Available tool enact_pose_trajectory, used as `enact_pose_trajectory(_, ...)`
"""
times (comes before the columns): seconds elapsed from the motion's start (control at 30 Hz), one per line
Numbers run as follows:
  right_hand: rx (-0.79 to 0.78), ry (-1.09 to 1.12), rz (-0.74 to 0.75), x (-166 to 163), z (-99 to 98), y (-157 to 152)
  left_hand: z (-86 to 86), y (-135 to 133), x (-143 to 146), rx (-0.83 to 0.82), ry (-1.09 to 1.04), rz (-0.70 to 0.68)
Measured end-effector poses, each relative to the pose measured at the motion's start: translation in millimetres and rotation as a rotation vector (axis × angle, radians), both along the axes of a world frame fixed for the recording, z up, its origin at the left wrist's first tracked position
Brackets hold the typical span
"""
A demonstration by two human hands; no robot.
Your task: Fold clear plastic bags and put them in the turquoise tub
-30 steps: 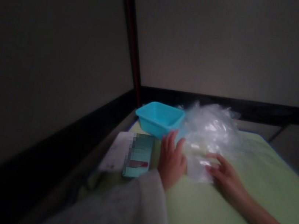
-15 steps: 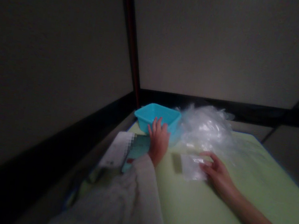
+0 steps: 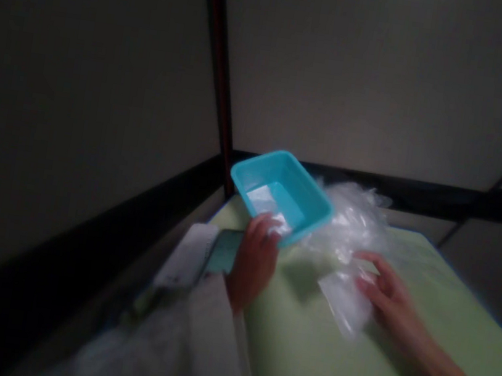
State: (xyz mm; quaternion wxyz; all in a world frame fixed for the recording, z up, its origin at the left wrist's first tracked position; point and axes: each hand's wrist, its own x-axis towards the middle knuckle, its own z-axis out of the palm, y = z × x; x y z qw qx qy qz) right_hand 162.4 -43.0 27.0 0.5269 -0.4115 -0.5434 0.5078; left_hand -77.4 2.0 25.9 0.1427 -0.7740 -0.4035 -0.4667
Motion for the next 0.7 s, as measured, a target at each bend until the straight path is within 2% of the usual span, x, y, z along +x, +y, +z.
enact_pose_trajectory(0.07,0.013,-0.005,-0.037,5,16.3,-7,-2.7,-17,-1,0.015,0.023,-0.065)
enact_pose_trajectory(0.17,0.081,0.037,-0.140,14,39.5,-19,-8.5,-40,-1,-0.062,0.024,-0.130)
enact_pose_trajectory(0.3,0.183,0.012,-0.184,23,58.8,-29,-15.3,-66,2,-0.169,-0.029,-0.205)
enact_pose_trajectory(0.53,0.438,-0.319,-0.176,23,70.2,-36,-22.2,-84,12,-0.110,-0.054,-0.346)
enact_pose_trajectory(0.7,0.431,-0.445,-0.163,16,68.8,-35,-12.6,-91,13,-0.130,0.030,-0.410)
